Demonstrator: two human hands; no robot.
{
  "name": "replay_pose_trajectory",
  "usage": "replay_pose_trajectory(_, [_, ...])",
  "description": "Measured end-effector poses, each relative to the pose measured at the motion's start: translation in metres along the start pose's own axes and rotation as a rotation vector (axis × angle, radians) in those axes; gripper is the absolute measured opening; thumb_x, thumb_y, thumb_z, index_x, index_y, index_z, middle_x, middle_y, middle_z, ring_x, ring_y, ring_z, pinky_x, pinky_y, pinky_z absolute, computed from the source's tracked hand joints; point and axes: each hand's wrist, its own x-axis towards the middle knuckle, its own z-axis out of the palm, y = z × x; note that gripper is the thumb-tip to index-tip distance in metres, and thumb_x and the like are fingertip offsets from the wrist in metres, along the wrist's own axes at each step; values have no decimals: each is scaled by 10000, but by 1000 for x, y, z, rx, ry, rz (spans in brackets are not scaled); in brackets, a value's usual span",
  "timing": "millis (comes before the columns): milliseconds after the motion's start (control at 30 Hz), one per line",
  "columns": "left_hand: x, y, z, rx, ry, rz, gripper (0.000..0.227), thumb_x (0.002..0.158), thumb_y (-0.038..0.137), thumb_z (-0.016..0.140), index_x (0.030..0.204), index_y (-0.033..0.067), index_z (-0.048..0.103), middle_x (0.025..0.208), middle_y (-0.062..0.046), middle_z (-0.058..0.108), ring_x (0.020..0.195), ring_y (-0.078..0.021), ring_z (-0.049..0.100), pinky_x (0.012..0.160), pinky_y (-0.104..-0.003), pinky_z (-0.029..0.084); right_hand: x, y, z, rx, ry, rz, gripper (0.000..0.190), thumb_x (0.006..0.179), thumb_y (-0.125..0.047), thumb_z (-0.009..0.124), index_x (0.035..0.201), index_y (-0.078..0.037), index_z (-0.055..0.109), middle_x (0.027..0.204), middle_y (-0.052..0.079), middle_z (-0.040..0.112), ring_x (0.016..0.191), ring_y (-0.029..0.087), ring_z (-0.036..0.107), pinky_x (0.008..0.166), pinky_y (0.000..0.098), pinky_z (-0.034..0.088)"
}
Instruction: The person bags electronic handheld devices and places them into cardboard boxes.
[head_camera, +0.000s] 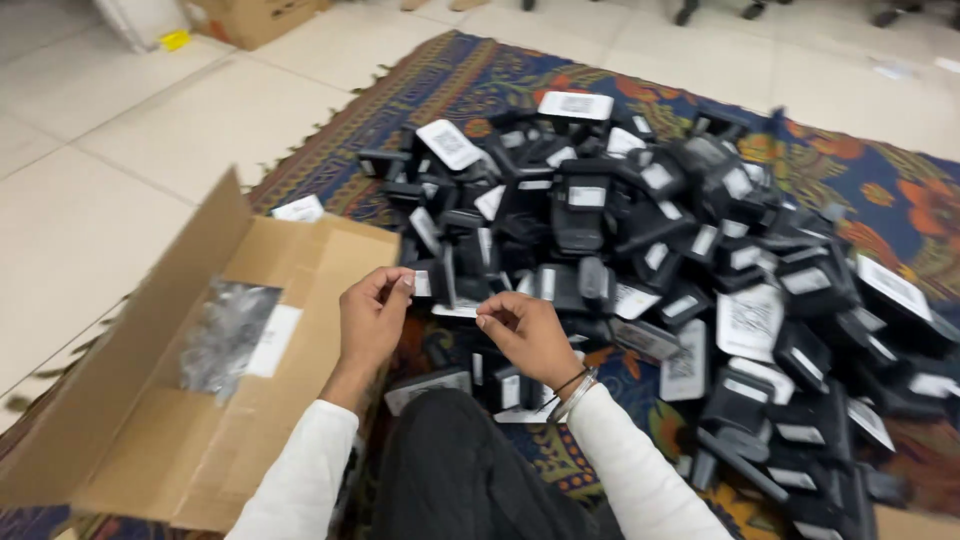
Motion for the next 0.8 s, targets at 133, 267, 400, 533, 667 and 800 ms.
replay_pose_trajectory(133, [0, -18, -102, 171, 249, 29, 170, 1004, 157, 682, 1018, 8, 765, 774, -7, 693, 678, -52, 591, 615, -230, 478, 48, -36, 82, 74, -136, -94, 150, 921, -142, 713, 988, -11, 745, 880, 36, 736, 726, 94, 688, 657, 264, 562])
replay_pose_trajectory(267, [-5, -57, -172, 583, 570, 22, 217, 981, 146, 663, 1157, 32, 722, 999, -105, 721, 854, -201, 663, 773, -347, 528, 76, -52, 169, 116, -260, -181, 228, 956, -128, 661, 1154, -21, 697, 1072, 83, 737, 919, 156, 710, 745, 288, 589])
replay_pose_trajectory(400, [-16, -92, -189, 929, 548, -7, 489, 901, 204, 695, 1356, 46, 611, 1307, -218, 610, 1186, -405, 591, 966, -490, 494, 84, -36, 235, 290, -442, -169, 460, 964, -87, 612, 1418, -54, 549, 1262, 119, 692, 1128, 193, 678, 945, 309, 565])
replay_pose_trajectory(533, [-15, -105, -184, 938, 499, -136, 558, 846, 236, 700, 1361, 59, 578, 1360, -211, 585, 1204, -417, 572, 920, -498, 500, 83, -10, 266, 200, -510, -109, 589, 926, -83, 653, 1469, -29, 432, 1317, 119, 620, 1125, 191, 638, 960, 316, 516])
replay_pose_trajectory(667, [-16, -111, -183, 965, 493, -377, 354, 888, 286, 712, 1195, 111, 686, 1243, -164, 621, 1115, -388, 616, 887, -499, 510, 87, 5, 264, 267, -485, 98, 477, 932, -88, 658, 1383, 23, 550, 1152, 99, 685, 1061, 151, 663, 936, 290, 559])
replay_pose_trajectory(800, [-25, -89, -178, 922, 674, -65, 169, 846, 183, 733, 1005, 130, 751, 1080, -120, 639, 1023, -348, 643, 827, -460, 524, 87, 40, 278, 706, -461, 231, 397, 951, -60, 654, 1330, 34, 584, 1150, 40, 644, 1033, 106, 624, 902, 272, 545])
